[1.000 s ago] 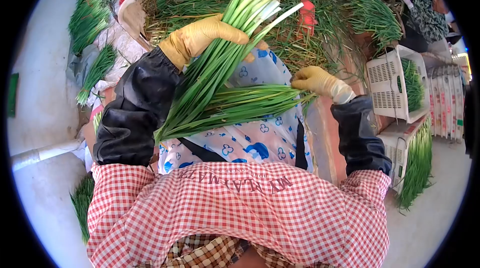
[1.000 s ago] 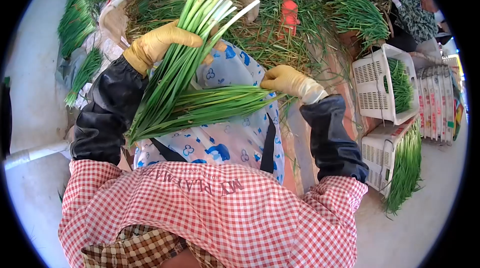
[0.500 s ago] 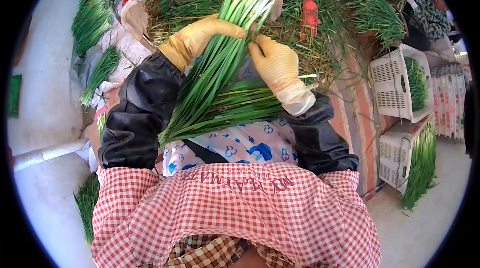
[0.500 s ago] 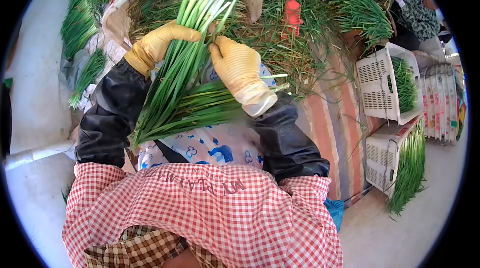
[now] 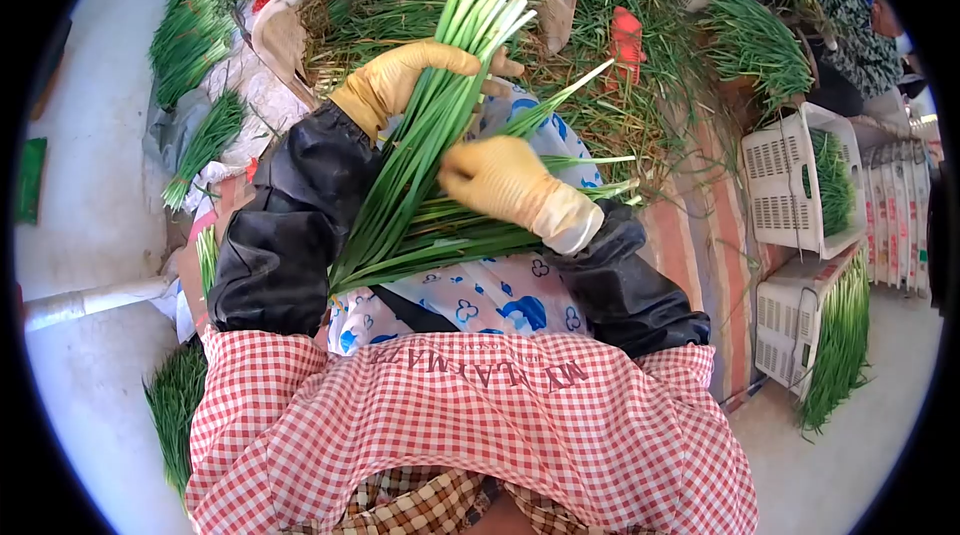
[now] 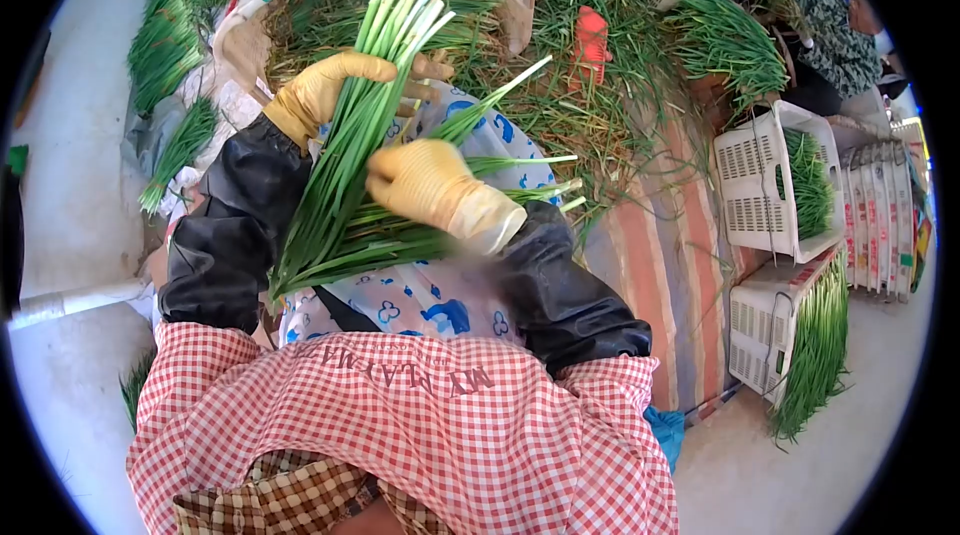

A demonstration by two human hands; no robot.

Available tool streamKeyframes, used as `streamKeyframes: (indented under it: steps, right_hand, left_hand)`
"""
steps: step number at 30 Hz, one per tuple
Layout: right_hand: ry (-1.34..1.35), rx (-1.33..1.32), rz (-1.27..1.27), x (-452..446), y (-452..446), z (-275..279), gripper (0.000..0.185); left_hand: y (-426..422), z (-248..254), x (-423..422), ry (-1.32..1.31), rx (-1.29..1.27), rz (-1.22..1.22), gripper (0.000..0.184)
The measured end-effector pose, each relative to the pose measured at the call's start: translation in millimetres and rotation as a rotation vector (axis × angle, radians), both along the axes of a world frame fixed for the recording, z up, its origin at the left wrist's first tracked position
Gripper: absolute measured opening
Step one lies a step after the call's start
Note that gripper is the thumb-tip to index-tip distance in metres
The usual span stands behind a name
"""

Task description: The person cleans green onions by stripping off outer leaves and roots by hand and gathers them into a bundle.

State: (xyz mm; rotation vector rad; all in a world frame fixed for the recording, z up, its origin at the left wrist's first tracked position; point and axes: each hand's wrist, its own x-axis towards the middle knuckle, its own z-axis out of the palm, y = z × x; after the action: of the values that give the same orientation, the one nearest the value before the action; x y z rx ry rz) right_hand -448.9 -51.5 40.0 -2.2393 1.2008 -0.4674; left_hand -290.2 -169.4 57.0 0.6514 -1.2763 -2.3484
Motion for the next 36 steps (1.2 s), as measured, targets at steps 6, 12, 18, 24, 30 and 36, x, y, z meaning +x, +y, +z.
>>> streamKeyframes:
  steps: [6,12,18,24,30,36]
  right_hand:
    - [-0.318,0.487,0.043,-47.1,8.4,67.6,0.023]
    - [-0.482,0.555,-0.89,-168.8,-76.7,2.9,0.043]
    - [-0.279,0.748,-0.449,-116.8,-74.1,-31.5,0.038]
    - [-0.746,0.749,-0.608,-74.1,-61.5,-30.3,0.019]
    - [-0.758,0.648,-0.613,-47.4,-51.7,-25.3,0.016]
    - [-0.168,-0.049,-0.299,-9.0,-33.7,-25.0,0.016]
  left_hand:
    - [-2.3,1.0,6.6,0.034,0.072,0.026,0.039]
    - [1.7,3.7,2.5,0.049,-0.021,0.026,0.041]
    - [-0.7,4.4,0.3,-0.11,-0.073,0.025,0.048]
    - [-5.0,-17.2,-20.5,-0.284,-0.137,0.037,0.05]
    - [2.1,-11.1,-19.5,-0.224,-0.074,0.127,0.048]
    - [4.1,4.3,-6.7,-0.076,0.082,0.063,0.046]
